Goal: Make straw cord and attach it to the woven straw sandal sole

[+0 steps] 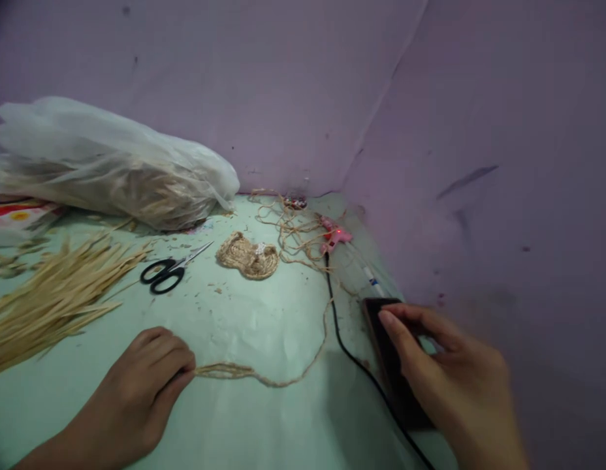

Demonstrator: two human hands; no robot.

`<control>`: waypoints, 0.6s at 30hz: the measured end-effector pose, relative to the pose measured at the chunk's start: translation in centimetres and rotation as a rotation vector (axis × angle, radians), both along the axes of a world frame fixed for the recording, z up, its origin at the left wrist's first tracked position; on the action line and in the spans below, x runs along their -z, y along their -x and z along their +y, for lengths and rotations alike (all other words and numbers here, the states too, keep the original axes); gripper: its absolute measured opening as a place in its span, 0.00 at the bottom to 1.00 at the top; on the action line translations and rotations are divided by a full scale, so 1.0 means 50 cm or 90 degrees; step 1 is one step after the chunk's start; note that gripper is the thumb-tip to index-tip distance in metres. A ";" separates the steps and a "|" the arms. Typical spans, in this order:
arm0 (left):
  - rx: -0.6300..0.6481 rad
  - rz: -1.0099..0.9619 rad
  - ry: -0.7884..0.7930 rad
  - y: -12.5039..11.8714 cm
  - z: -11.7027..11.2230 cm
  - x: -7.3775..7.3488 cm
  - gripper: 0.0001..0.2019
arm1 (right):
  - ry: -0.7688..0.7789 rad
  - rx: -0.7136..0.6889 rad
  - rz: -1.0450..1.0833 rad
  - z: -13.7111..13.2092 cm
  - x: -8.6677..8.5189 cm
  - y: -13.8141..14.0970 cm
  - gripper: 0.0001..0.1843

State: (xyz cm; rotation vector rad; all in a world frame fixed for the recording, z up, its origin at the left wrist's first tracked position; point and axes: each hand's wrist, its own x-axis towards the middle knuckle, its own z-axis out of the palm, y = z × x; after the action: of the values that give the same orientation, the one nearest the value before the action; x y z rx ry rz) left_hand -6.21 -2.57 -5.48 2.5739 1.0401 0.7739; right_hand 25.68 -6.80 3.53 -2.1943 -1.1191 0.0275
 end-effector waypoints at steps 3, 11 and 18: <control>0.004 0.005 -0.024 0.002 0.003 0.006 0.08 | -0.003 -0.056 -0.041 0.058 -0.036 -0.058 0.12; 0.012 0.031 -0.070 0.004 0.009 0.004 0.07 | 0.338 -0.183 -0.143 0.319 -0.031 -0.110 0.14; 0.026 0.022 -0.056 0.006 0.016 0.024 0.08 | 0.519 -0.409 -0.218 0.317 -0.012 -0.048 0.38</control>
State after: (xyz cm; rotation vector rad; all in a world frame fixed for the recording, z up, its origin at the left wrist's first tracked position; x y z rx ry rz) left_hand -6.54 -1.76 -6.66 2.6834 0.9802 0.7845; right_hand 28.08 9.07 4.14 -2.4349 -2.2829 0.4749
